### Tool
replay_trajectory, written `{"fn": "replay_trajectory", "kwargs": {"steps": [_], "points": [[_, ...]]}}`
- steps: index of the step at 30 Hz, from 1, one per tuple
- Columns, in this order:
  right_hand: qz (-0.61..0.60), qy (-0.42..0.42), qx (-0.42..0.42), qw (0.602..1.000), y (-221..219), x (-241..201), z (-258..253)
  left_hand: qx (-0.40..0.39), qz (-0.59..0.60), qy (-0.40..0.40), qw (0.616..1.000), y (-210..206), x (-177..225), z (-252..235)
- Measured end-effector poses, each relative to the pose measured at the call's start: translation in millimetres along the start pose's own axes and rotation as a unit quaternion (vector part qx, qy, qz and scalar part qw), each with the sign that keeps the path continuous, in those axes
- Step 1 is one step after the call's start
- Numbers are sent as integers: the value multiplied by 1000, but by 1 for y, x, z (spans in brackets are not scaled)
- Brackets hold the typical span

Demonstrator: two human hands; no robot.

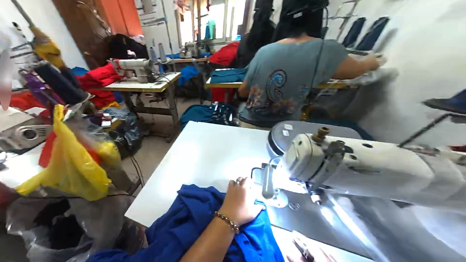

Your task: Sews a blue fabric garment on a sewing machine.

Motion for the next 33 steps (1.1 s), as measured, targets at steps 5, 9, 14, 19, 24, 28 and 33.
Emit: {"fn": "replay_trajectory", "kwargs": {"steps": [5, 9, 14, 19, 24, 28, 33], "points": [[145, -19, 89, 985, 19, 16, -9, 71, -17, -49, 996, 5, 10, 6], [230, 12, 101, 968, 21, 18, -8, 132, -71, -103, 983, 3, 20, 19], [239, 150, 132, 950, 24, 5, -8, 164, -96, -85, 978, 2, 33, 42], [221, 332, 91, 912, 3, -7, -10, 182, -54, -28, 981, 9, 27, 30], [205, 345, 98, 911, 2, -10, -16, 14, 17, 80, 997, 9, 11, -20], [184, 325, 96, 923, 6, -3, -18, -29, -36, 34, 998, -7, 6, -45], [173, 319, 104, 926, 8, 13, -18, -30, -50, 1, 998, -11, 5, -50]]}}
Point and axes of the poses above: each hand's wrist, its own z-axis away from the middle knuckle, its own y-axis out of the back of the hand, x = y × z, the point moved 8 cm from there along -z, towards the middle knuckle, and after that the axes turned 6 degrees about y, right-handed, at the moved point
